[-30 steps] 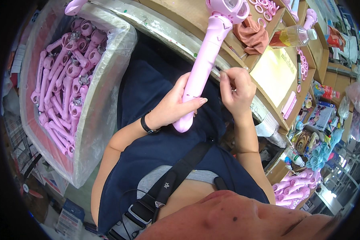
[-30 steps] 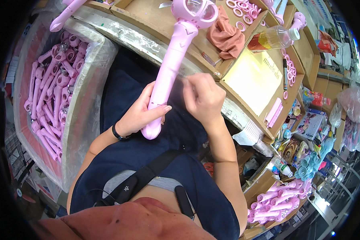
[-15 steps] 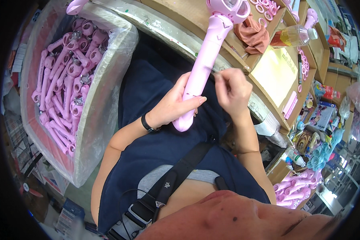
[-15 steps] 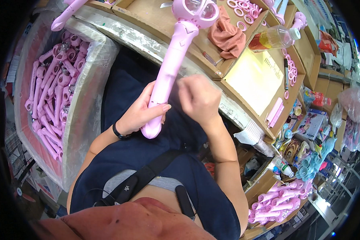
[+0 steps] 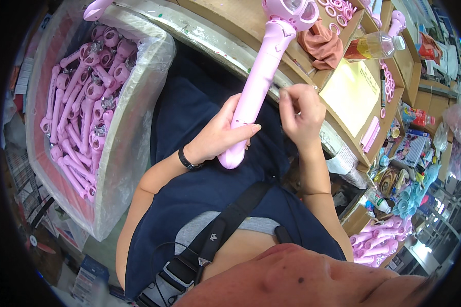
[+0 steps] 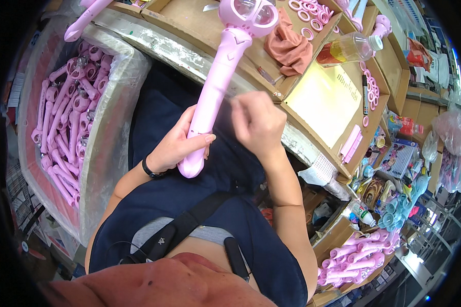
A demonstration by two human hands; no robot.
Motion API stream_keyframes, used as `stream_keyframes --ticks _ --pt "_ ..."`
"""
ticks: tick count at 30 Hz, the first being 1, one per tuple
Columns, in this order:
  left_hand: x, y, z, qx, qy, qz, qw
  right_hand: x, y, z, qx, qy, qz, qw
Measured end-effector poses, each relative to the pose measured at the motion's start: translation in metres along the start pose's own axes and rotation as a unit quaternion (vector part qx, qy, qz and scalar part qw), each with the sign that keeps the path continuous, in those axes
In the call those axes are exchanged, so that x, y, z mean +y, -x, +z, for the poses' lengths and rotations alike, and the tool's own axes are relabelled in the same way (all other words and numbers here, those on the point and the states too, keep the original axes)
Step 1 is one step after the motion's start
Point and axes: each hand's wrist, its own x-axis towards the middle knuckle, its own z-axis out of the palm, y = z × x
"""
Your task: The person assembles pink plastic batons by inserting a small metal pin into the head, wiping the surface with a cloth, and attaching a pink ring to the handle. The person repeats this sequence for multiple batons, placing finished units on the table.
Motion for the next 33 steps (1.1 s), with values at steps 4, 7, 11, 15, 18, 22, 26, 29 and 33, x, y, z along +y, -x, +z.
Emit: stream_keyframes --ticks 4,7,11,15,18,22,26,29,33 --pt "0.001 0.000 -0.001 -0.006 0.022 -0.008 1.000 0.001 0.001 0.002 -0.010 0.002 0.003 1.000" --pt "0.001 0.000 -0.001 -0.014 0.055 -0.011 0.998 0.001 0.003 0.004 0.003 -0.041 0.008 0.999" --pt "0.002 0.001 -0.001 -0.010 0.059 -0.018 0.998 0.003 0.003 0.007 0.001 -0.046 0.036 0.998" --pt "0.002 0.002 0.000 -0.014 0.069 -0.022 0.997 0.004 0.004 0.007 -0.018 -0.054 -0.022 0.998" --pt "0.002 0.002 0.000 -0.017 0.069 -0.024 0.997 0.003 0.004 0.006 0.029 -0.054 0.077 0.995" --pt "0.001 0.002 -0.002 -0.020 0.069 -0.033 0.997 0.004 0.001 0.006 -0.003 -0.039 -0.015 0.999" --pt "-0.002 0.003 -0.003 -0.023 0.080 -0.016 0.996 0.005 -0.001 0.000 0.043 -0.054 0.045 0.997" --pt "-0.006 0.005 0.002 -0.010 -0.028 0.068 0.997 0.001 0.003 -0.004 0.016 -0.019 -0.014 1.000" --pt "-0.007 0.006 0.005 -0.006 -0.071 0.085 0.994 0.000 0.005 -0.005 -0.005 0.011 -0.043 0.999"
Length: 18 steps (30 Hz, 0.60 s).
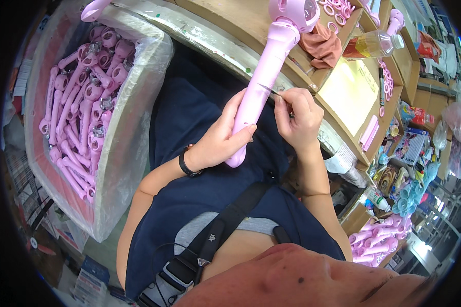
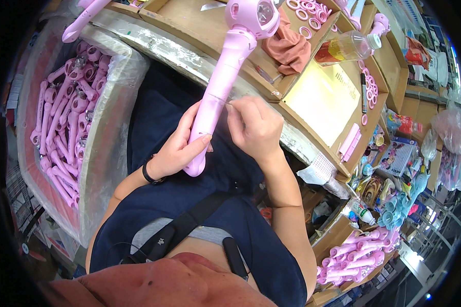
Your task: The person assembles pink plastic batons by inserting a small metal pin into the head, wiping the surface with a cloth, and attaching a pink ring to the handle. The person repeats this sequence for multiple batons, placing finished units on the table.
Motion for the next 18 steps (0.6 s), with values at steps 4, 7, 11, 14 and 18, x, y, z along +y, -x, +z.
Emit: stream_keyframes --ticks 4,7,11,14,18 --pt "0.0024 0.0006 0.0004 -0.001 0.014 -0.020 1.000 0.0025 -0.0011 0.0010 -0.015 0.003 -0.001 1.000" --pt "0.0029 0.0002 0.0005 -0.003 0.030 -0.027 0.999 0.0038 -0.0014 0.0017 0.011 0.001 0.065 0.998" --pt "0.0022 -0.0005 0.0010 0.000 0.021 -0.011 1.000 0.0026 -0.0009 0.0031 0.003 0.001 0.002 1.000" --pt "0.0022 -0.0002 0.0013 0.004 0.006 -0.014 1.000 0.0019 -0.0010 0.0037 0.007 0.016 0.020 1.000" --pt "0.0033 -0.0003 0.0010 -0.001 0.005 -0.018 1.000 0.0003 -0.0006 0.0025 -0.008 0.017 0.005 1.000"
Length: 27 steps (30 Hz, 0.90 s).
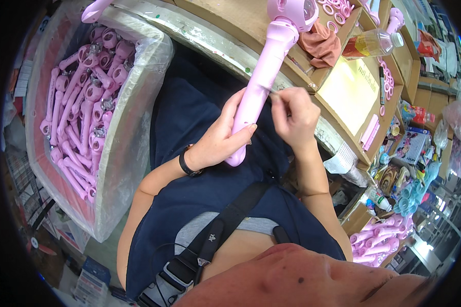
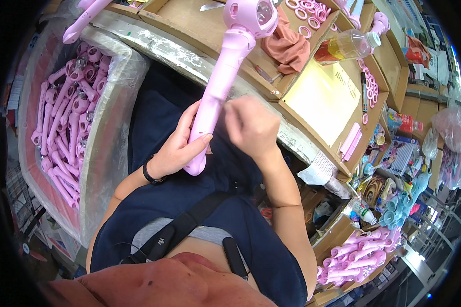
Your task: The person assembles pink plastic batons by inserting a small metal pin into the head, wiping the surface with a cloth, and attaching a pink ring to the handle. The person repeats this sequence for multiple batons, placing finished units on the table.
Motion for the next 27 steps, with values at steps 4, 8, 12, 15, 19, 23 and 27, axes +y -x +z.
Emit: stream_keyframes --ticks 4,8,12,15,19,23,27 --pt "0.000 0.000 0.000 0.001 0.001 0.001 1.000 -0.001 0.000 0.002 0.016 -0.014 0.021 1.000" --pt "-0.001 0.001 -0.001 0.004 0.004 -0.008 1.000 0.009 0.002 0.000 0.063 0.002 0.054 0.997" --pt "-0.002 -0.001 -0.010 -0.011 0.116 -0.039 0.992 0.033 0.019 -0.014 0.119 0.093 0.009 0.989" --pt "-0.001 -0.004 -0.023 -0.033 0.239 -0.081 0.967 0.052 0.044 -0.022 0.092 0.268 -0.056 0.957" --pt "0.001 -0.005 -0.031 -0.073 0.299 -0.068 0.949 0.062 0.066 -0.021 0.061 0.385 -0.005 0.921" --pt "0.002 -0.004 -0.030 -0.073 0.270 -0.062 0.958 0.050 0.052 -0.025 0.095 0.302 -0.004 0.949" --pt "0.000 0.000 -0.028 -0.032 0.194 -0.042 0.980 0.064 -0.007 -0.037 0.043 0.304 0.023 0.951"
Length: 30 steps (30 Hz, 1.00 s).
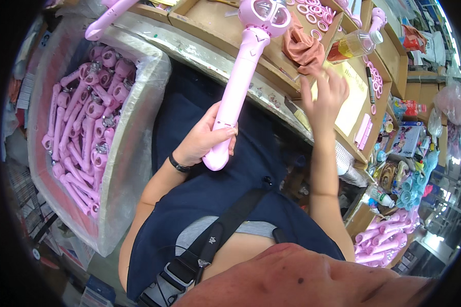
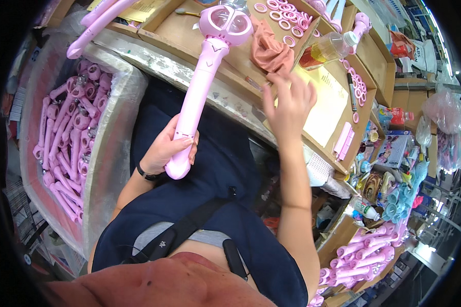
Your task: The person assembles pink plastic batons by inserting a small metal pin into the head, wiping the surface with a cloth, and attaching a pink ring to the handle. The person repeats this sequence for multiple batons, placing finished units on the table.
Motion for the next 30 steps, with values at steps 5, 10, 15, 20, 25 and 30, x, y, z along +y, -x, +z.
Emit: stream_keyframes --ticks 5,10,15,20,25,30 --pt "0.003 0.011 0.000 0.022 -0.052 0.033 0.998 0.028 -0.080 0.025 -0.115 0.137 -0.061 0.982" --pt "0.011 0.008 0.005 0.046 -0.083 0.079 0.992 -0.050 -0.062 0.008 -0.071 -0.514 0.119 0.847" --pt "0.019 0.002 0.007 0.033 -0.112 0.067 0.991 -0.109 -0.055 0.019 0.068 -0.354 -0.199 0.911" --pt "0.021 0.012 0.002 0.016 -0.032 0.036 0.999 -0.044 -0.090 0.030 0.154 -0.039 0.066 0.985" --pt "0.026 -0.005 -0.001 0.027 -0.002 0.048 0.998 -0.070 -0.046 0.023 0.080 -0.422 0.210 0.878" --pt "0.019 -0.016 0.013 0.032 -0.172 0.104 0.979 -0.102 -0.026 0.029 -0.140 -0.755 0.250 0.590"
